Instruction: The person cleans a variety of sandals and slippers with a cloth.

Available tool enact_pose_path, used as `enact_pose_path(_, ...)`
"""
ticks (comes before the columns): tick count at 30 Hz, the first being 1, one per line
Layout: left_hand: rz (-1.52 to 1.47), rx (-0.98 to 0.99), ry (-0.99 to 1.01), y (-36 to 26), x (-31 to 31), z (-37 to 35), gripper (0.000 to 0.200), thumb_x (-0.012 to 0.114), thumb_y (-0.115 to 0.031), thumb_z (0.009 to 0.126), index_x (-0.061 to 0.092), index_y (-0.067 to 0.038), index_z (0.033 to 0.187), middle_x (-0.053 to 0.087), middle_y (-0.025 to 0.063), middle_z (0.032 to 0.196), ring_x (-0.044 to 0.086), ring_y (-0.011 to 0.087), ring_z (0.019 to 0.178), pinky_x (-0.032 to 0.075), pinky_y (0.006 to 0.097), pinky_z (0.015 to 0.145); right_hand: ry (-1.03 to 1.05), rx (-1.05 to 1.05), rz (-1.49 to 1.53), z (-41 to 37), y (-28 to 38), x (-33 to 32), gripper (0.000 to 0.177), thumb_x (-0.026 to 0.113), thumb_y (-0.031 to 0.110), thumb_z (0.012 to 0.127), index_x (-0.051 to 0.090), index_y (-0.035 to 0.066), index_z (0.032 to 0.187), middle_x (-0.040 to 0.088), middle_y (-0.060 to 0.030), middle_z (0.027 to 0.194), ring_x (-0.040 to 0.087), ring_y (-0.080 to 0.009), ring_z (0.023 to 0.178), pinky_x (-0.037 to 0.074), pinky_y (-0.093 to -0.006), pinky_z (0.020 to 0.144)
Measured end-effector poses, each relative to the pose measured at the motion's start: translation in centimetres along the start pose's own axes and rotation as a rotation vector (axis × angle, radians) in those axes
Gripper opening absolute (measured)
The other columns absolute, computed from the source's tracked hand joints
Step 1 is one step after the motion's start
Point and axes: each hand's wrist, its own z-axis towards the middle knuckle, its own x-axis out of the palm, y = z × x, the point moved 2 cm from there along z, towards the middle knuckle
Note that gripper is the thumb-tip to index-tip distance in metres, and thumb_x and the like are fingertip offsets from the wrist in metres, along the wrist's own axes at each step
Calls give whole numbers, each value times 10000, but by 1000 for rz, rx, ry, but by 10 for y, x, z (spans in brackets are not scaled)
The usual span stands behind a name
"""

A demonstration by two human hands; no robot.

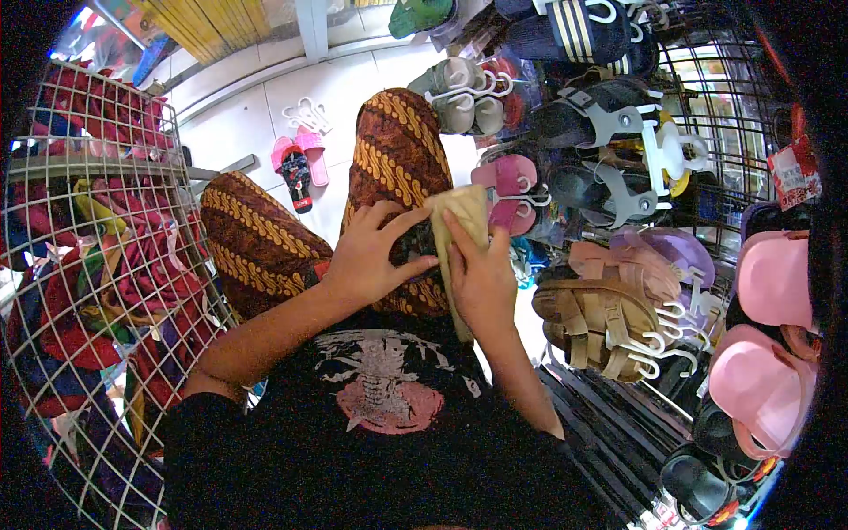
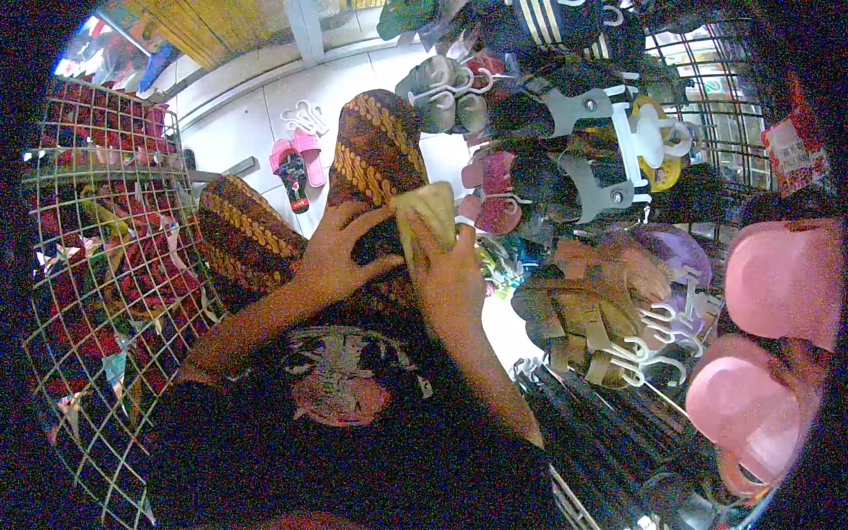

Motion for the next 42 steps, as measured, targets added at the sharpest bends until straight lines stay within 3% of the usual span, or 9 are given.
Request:
enact_pose_path(3,3,10,-6,-3,0,1,581,745,-419,787,581,-167,1284,562,147,1120,541,348,1018,470,442,886,-35,-27,8,20,-1,13,509,610,215,904,521,371,1380,468,-214,1119,624,-400,837,564,-452,676)
enact_pose_path(7,32,-29,-3,1,-2,5,537,743,-377,791,591,-167,1261,559,135,1113,533,340,1041,463,430,910,121,49,83,3,-1,2,452,570,176,953,543,310,1384,450,-241,1111,567,-433,1008,506,-474,837)
enact_pose_path(10,2,-34,-1,2,-1,9,530,742,-375,791,598,-146,1247,565,131,1118,530,334,1049,453,427,927,169,78,87,2,-6,0,448,574,185,951,544,286,1386,456,-237,1115,566,-425,997,506,-464,838)
enact_pose_path(15,2,-42,5,2,5,10,522,735,-364,799,599,-150,1255,570,140,1138,535,333,1035,459,424,908,-67,17,109,46,-6,21,412,546,193,967,559,249,1374,478,-215,1060,571,-396,933,506,-430,797)
enact_pose_path(21,23,-28,-3,9,4,12,550,712,-404,825,587,-173,1308,579,152,1114,542,334,999,461,430,898,112,82,107,5,-12,11,400,555,187,959,582,241,1354,479,-237,1078,572,-419,953,507,-444,814)
enact_pose_path(27,-20,-61,65,12,9,9,586,737,-416,813,581,-156,1315,567,181,1192,524,372,1123,439,463,992,-4,35,145,50,-4,27,413,588,227,924,592,262,1335,480,-255,1074,567,-442,958,504,-500,820)
enact_pose_path(31,-85,-56,15,16,8,12,532,724,-439,811,620,-165,1255,582,140,1123,546,342,1013,442,440,917,-36,-25,205,67,-8,37,391,589,255,920,612,256,1311,484,-257,1100,549,-444,989,475,-524,874)
enact_pose_path(34,-81,-63,11,19,7,12,528,723,-452,810,624,-185,1255,584,135,1128,547,340,1026,439,438,926,-48,-104,115,34,-16,26,371,574,234,949,625,244,1316,489,-225,1101,514,-396,1063,420,-427,962)
enact_pose_path(42,-52,-18,27,18,5,13,525,704,-478,818,626,-209,1262,587,118,1123,550,331,1022,449,432,919,6,-3,332,70,-15,46,361,553,252,973,616,240,1329,508,-224,1135,536,-388,1060,427,-420,970)
